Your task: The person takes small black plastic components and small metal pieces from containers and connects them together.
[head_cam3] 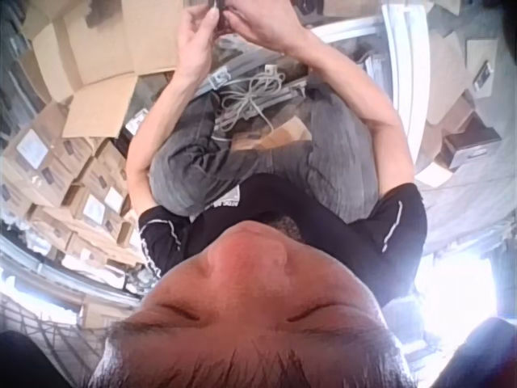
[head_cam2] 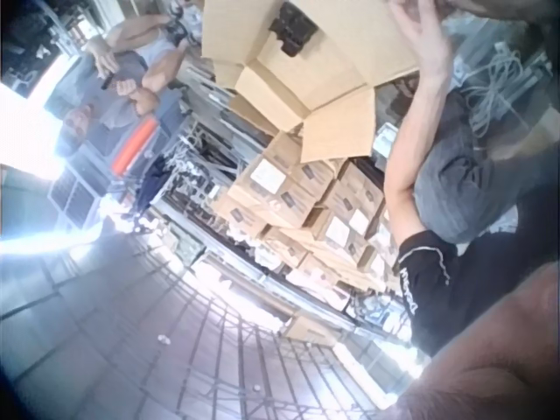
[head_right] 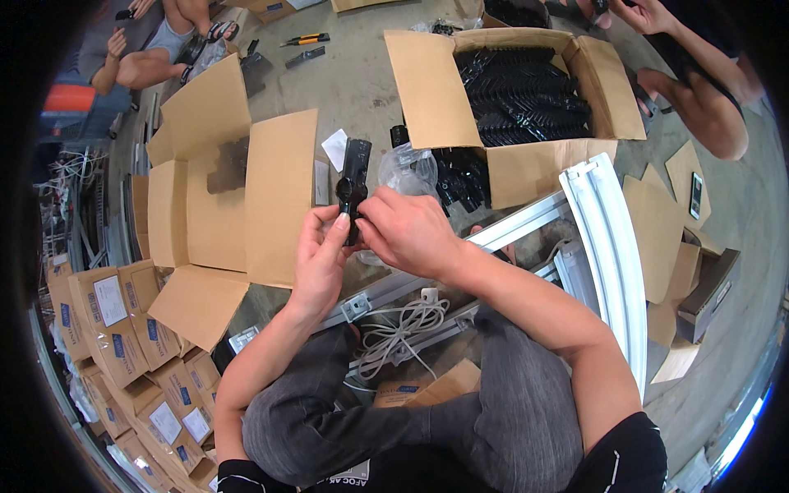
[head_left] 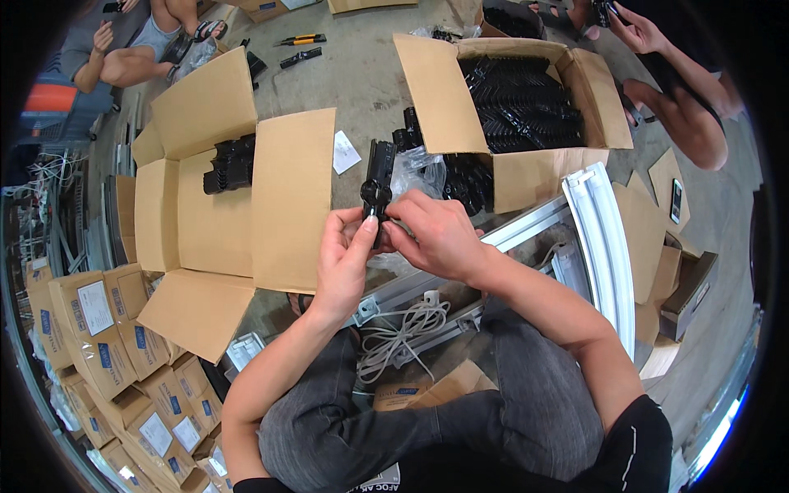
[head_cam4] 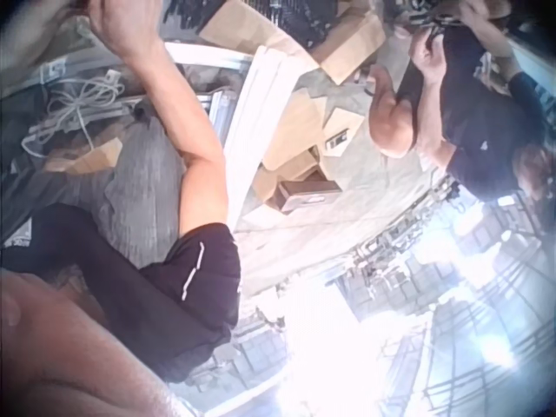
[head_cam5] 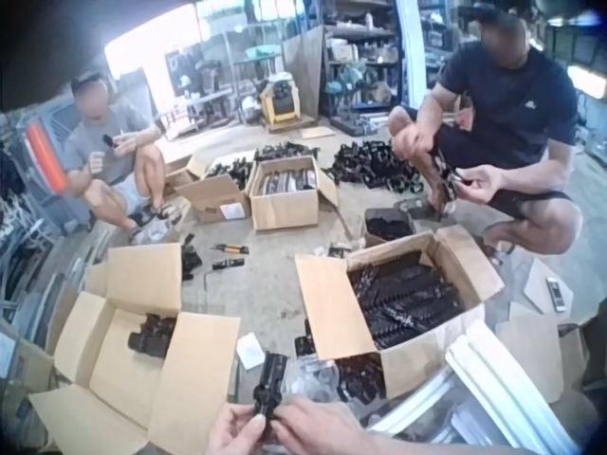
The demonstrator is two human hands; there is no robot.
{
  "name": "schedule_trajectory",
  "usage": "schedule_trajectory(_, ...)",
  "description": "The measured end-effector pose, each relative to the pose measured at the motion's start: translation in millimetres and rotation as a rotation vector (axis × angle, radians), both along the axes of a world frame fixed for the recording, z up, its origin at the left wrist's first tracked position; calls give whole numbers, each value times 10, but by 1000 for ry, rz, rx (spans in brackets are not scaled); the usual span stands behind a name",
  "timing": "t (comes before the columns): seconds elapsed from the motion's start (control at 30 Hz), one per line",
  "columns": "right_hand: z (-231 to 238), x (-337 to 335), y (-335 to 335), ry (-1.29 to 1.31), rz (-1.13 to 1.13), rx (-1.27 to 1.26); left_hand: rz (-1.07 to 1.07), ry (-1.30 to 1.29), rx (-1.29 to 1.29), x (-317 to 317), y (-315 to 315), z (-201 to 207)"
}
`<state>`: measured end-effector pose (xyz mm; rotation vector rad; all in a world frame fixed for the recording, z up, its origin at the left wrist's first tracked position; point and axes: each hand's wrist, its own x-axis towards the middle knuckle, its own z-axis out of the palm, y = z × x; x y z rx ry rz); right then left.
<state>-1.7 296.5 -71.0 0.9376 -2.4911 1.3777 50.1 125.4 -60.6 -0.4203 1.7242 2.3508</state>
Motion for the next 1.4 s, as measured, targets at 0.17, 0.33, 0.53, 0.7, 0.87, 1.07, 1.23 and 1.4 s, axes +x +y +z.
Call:
schedule_trajectory(0.17,-35,-6,21,-49,33,121,-47,-18,16,19,-9,-25)
schedule_trajectory(0.33,61,27,-26,-60,-69,-30,-22,-8,11,-4,-15,18)
schedule_trajectory(0.53,-86,-10,27,-60,51,132,-24,-2,20,9,5,-8)
schedule_trajectory(0.7,36,13,-2,-81,-1,-24,-2,3,5,-3,12,3)
schedule_trajectory(0.87,-101,1,22,-76,52,133,-51,-19,9,31,-35,-19)
schedule_trajectory(1.07,3,18,13,-87,-7,-28,-24,-37,11,-2,10,25)
schedule_trajectory(1.23,-44,5,28,-102,42,26,-76,-43,50,24,-31,-5)
schedule_trajectory(1.4,1,10,13,-88,17,-7,-43,-49,81,-4,-15,14)
